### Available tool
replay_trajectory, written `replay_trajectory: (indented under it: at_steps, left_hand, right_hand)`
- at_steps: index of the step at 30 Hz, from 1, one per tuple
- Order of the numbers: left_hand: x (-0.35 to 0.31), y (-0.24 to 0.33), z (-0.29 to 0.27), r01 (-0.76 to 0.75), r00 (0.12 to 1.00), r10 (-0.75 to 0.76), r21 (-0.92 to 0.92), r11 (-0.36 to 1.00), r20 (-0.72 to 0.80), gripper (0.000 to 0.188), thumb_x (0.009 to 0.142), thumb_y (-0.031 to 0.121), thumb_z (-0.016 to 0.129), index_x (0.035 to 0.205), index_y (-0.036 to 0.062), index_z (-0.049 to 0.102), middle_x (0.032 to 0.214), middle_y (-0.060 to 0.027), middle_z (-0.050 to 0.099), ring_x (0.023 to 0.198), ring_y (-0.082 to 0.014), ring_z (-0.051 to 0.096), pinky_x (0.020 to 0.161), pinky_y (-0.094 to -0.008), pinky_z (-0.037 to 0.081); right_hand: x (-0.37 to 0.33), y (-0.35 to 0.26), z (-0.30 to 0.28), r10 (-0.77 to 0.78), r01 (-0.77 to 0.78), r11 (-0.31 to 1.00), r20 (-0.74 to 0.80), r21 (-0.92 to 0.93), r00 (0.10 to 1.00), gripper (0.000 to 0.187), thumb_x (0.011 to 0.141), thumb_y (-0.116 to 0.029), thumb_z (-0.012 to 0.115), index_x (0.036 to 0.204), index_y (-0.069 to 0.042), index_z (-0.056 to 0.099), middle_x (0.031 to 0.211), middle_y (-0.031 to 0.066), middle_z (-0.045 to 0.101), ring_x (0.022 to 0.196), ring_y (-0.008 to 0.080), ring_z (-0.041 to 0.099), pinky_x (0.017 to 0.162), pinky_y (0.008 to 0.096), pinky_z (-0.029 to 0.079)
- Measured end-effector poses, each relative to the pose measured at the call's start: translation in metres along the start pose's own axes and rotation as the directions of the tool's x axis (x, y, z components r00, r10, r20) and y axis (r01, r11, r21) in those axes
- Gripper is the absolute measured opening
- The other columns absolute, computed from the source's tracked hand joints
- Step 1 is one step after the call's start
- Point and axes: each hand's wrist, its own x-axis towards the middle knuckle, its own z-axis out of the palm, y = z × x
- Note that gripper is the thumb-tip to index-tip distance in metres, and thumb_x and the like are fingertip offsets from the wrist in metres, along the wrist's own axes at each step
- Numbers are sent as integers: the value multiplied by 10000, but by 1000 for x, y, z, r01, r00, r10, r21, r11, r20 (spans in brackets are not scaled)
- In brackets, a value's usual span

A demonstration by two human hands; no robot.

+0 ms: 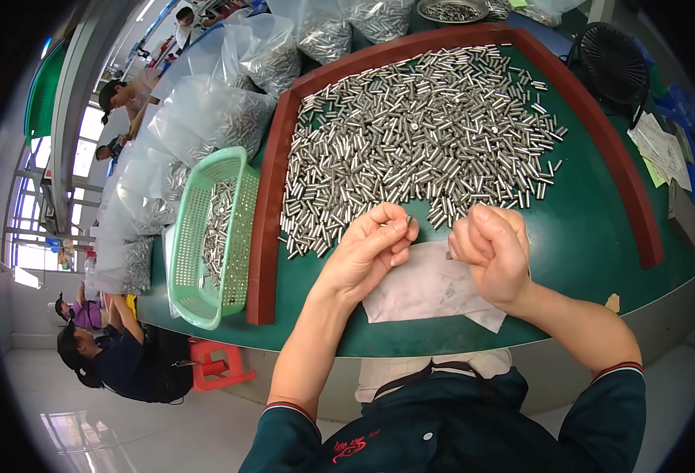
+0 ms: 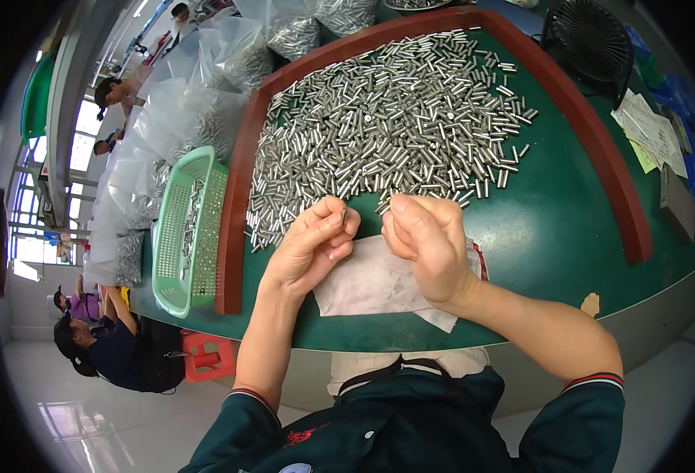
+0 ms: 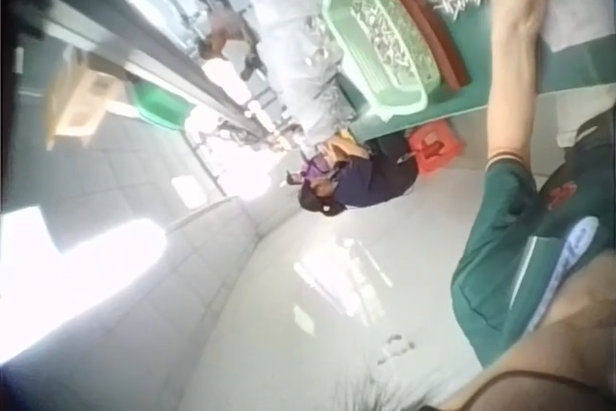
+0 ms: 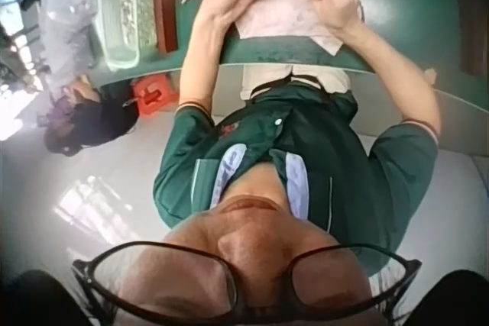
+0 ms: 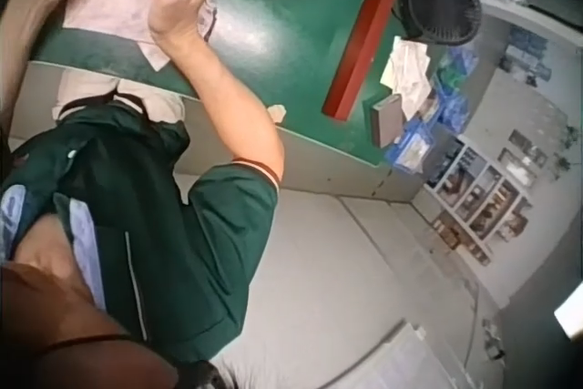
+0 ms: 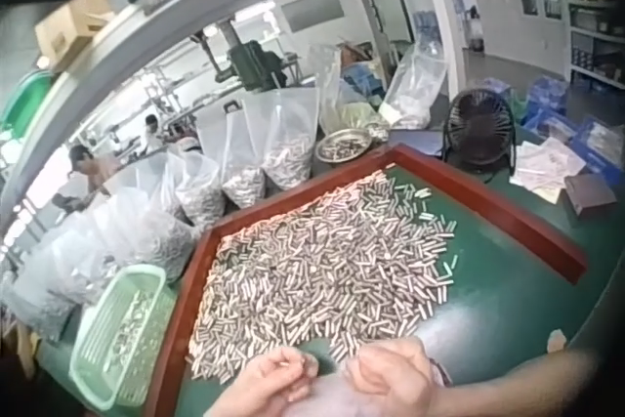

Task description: Inspecting and cleaning small metal pins at a manufacturing workstation and placing them into a sorting basket.

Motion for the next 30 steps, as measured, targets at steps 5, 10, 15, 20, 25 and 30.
replay_trajectory:
  at_steps: [5,10,15,20,25,30]
  left_hand:
    - [2,4,-1,27,999,-29,-49,998,-44,177,856,122,523,1002,23,535,791,-37,544,609,-51,425,555,-189,377]
    - [1,6,-3,27,999,-30,-56,998,-41,222,860,115,506,1054,8,519,797,-48,556,610,-56,441,557,-197,386]
    - [3,3,1,-45,996,38,-82,996,-85,168,882,181,459,848,27,519,787,-68,557,624,-83,461,552,-210,390]
    - [10,1,5,-134,965,216,434,891,-146,184,863,166,524,734,36,539,564,37,450,470,-39,351,433,-179,269]
    - [23,-12,17,-93,814,580,990,108,13,86,719,103,650,730,28,611,422,-31,366,370,-111,346,383,-279,303]
    - [28,-16,23,-77,808,583,997,-33,81,167,703,187,681,726,43,600,425,-50,434,364,-193,428,383,-325,336]
  right_hand:
    - [3,0,1,8,-8,1000,-4,1,1000,406,877,-166,367,494,-104,246,420,-24,257,397,72,189,406,245,189]
    - [5,-2,1,22,-22,999,5,30,1000,412,879,-162,382,492,-96,255,434,-21,279,410,65,215,410,236,200]
    - [5,-3,-2,14,-13,999,-9,37,1000,414,881,-184,381,494,-101,257,426,-12,295,410,65,216,413,235,199]
    - [6,-2,1,35,-36,998,7,45,999,412,880,-185,383,495,-102,259,425,-14,292,410,66,215,412,237,199]
    - [5,-3,0,36,-35,999,-28,29,999,415,878,-179,383,491,-102,255,426,-16,288,409,67,212,410,237,202]
    - [6,-3,0,40,-39,999,-28,13,999,414,878,-179,380,492,-101,255,427,-17,286,409,69,214,411,239,210]
